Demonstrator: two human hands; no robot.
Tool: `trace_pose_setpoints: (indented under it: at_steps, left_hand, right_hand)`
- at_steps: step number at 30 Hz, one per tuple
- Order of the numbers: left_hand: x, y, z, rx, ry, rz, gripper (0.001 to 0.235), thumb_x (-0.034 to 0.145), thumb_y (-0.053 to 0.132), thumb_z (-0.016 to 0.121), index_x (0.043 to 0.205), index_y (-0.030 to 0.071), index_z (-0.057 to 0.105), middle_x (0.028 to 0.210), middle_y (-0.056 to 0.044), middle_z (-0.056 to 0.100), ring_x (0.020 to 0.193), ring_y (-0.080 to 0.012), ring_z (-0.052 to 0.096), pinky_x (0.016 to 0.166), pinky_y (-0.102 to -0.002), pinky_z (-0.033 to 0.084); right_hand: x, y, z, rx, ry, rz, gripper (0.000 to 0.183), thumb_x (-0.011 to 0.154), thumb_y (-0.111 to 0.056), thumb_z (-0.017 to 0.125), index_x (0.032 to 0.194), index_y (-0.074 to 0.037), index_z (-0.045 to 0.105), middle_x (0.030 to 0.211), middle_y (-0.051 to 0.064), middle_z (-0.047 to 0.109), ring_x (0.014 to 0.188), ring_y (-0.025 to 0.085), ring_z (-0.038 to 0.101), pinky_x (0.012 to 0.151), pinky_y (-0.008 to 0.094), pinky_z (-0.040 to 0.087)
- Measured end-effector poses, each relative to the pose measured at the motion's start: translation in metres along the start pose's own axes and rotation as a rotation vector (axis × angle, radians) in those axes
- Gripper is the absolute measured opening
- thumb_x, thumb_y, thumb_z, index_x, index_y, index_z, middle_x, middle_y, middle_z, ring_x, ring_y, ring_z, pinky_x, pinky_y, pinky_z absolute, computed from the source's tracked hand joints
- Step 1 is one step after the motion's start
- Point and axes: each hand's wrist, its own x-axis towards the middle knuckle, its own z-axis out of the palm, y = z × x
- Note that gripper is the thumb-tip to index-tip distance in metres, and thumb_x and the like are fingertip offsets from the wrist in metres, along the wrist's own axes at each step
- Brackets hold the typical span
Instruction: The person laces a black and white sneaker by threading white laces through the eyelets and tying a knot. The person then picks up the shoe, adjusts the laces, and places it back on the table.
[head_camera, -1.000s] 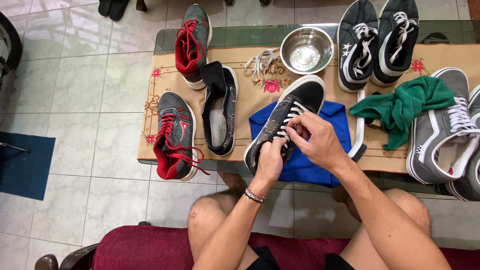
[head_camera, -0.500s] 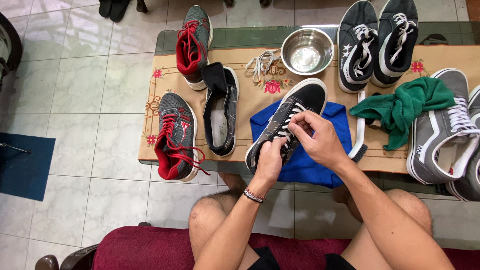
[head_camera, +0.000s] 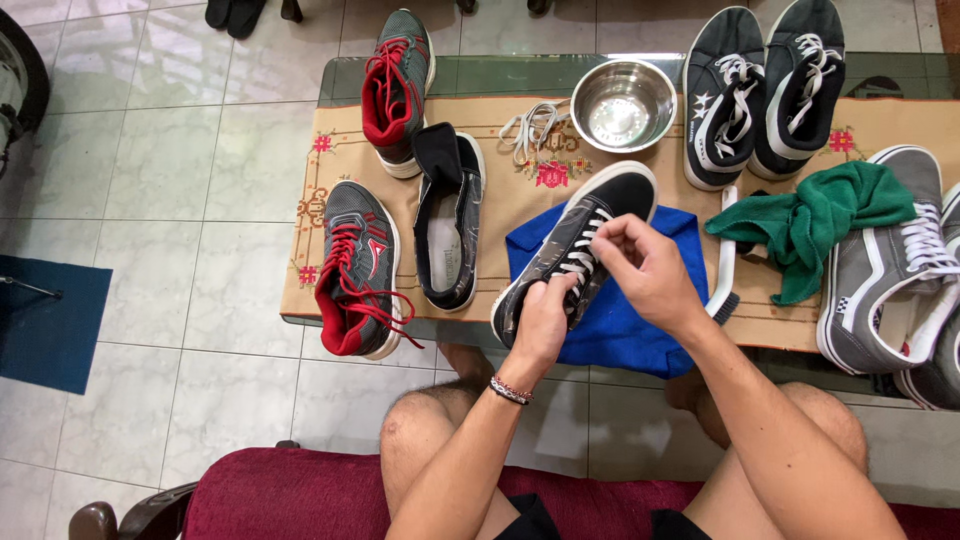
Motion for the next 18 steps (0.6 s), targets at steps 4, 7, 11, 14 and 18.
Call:
trace_pose_setpoints:
  at_steps: [4, 7, 11, 14, 18]
  left_hand:
    - [-0.009, -0.001, 0.006, -0.27, 0.063, -0.001, 0.034, 0.102, 0.032, 0.078, 0.098, -0.001, 0.074, 0.091, -0.008, 0.065, 0.09, -0.017, 0.063, 0.084, -0.034, 0.058]
    - [-0.014, 0.015, -0.008, -0.153, 0.145, 0.07, 0.039, 0.103, 0.034, 0.076, 0.093, -0.003, 0.072, 0.09, -0.009, 0.064, 0.089, -0.0193, 0.061, 0.081, -0.039, 0.057]
    - [0.029, -0.04, -0.005, -0.314, 0.063, 0.129, 0.038, 0.109, 0.029, 0.069, 0.103, -0.007, 0.08, 0.096, -0.013, 0.075, 0.097, -0.0203, 0.068, 0.091, -0.041, 0.057]
    - [-0.003, 0.009, 0.003, -0.777, -0.178, 0.147, 0.029, 0.113, 0.021, 0.058, 0.127, 0.003, 0.076, 0.124, -0.008, 0.076, 0.117, -0.0167, 0.069, 0.108, -0.034, 0.056]
    - [-0.027, 0.045, 0.008, -0.885, -0.338, 0.133, 0.05, 0.119, 0.035, 0.048, 0.153, 0.004, 0.068, 0.146, -0.006, 0.074, 0.132, -0.0151, 0.067, 0.121, -0.036, 0.052]
  right_hand:
    - [-0.002, -0.006, -0.008, -0.039, 0.039, 0.017, 0.009, 0.115, -0.016, 0.074, 0.111, -0.008, 0.077, 0.079, 0.004, 0.065, 0.07, 0.011, 0.057, 0.064, 0.028, 0.05]
    - [-0.007, -0.001, -0.002, -0.051, 0.045, 0.016, 0.013, 0.111, -0.016, 0.081, 0.111, -0.005, 0.074, 0.08, 0.006, 0.066, 0.071, 0.013, 0.059, 0.066, 0.03, 0.052]
    - [-0.019, 0.002, 0.013, -0.12, 0.002, -0.04, 0.054, 0.093, -0.032, 0.099, 0.123, -0.002, 0.065, 0.1, 0.015, 0.061, 0.088, 0.026, 0.065, 0.075, 0.036, 0.061]
    - [-0.029, -0.008, 0.023, -0.115, -0.026, -0.087, 0.083, 0.085, -0.03, 0.104, 0.144, 0.002, 0.056, 0.127, 0.022, 0.054, 0.113, 0.035, 0.065, 0.091, 0.039, 0.065]
    - [-0.031, -0.019, 0.032, -0.187, -0.027, -0.15, 0.082, 0.094, -0.022, 0.095, 0.159, 0.006, 0.054, 0.144, 0.028, 0.053, 0.132, 0.044, 0.062, 0.106, 0.047, 0.062]
